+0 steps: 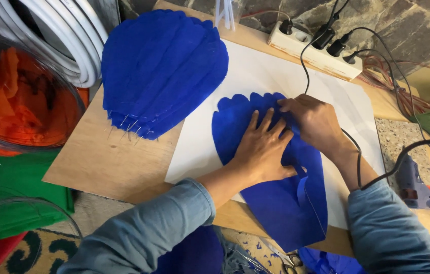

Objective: Assembling blue fabric petals by gluing thin wire supports to them using a hot glue gun.

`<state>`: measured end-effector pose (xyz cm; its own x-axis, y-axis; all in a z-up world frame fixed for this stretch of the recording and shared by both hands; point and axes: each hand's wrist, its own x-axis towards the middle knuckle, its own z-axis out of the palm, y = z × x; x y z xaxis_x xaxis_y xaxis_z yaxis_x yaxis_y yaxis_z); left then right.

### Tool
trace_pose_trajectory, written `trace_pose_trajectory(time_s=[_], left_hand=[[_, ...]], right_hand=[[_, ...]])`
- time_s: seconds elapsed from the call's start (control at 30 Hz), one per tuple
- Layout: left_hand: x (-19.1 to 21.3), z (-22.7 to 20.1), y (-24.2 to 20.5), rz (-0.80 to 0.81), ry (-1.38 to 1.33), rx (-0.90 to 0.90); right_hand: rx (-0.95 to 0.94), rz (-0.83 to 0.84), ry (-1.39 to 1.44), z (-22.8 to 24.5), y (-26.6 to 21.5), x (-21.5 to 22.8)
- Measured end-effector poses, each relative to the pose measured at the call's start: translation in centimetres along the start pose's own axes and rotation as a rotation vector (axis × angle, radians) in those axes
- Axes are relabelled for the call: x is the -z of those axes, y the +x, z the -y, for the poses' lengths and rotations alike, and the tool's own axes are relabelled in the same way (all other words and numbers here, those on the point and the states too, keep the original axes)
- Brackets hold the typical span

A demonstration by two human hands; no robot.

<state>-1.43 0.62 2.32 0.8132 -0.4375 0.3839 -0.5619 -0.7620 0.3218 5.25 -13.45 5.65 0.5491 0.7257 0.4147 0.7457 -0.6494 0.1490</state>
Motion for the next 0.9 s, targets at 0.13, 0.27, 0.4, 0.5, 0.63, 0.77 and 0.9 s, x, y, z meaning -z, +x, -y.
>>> trace_pose_trajectory(time_s=[0.13,0.27,0.4,0.5,0.63,0.77,0.9], left_hand=[[-0.3,-0.1,-0.1,-0.029,0.026,-0.003],[-0.5,0.0,-0.1,-0.085,0.030,-0.016],[-0.4,0.0,-0.1,-0.072,0.012,-0.015],[-0.7,0.1,0.0,-0.090,0.024,-0.015],[-1.0,0.3,0.0,-0.090,0.009,-0.022],[-0.6,0.2,0.0,-0.051,0.019,-0.010],[-0.7,0.3,0.1,-0.012,0.009,0.002]], right_hand=[[-0.075,0.032,0.103,-0.4,0.0,0.2],[-0.176,-0.005,0.356,-2.0,-0.8,-0.7],[-0.119,0.023,0.147,-0.9,-0.4,-0.2],[-0.096,0.072,-0.016,0.0,-0.4,-0.1],[-0.044,0.052,-0.153,0.3,-0.4,-0.6],[-0.070,0.065,-0.118,-0.1,-0.6,-1.4],[-0.076,0.063,-0.005,-1.1,-0.8,-1.9]])
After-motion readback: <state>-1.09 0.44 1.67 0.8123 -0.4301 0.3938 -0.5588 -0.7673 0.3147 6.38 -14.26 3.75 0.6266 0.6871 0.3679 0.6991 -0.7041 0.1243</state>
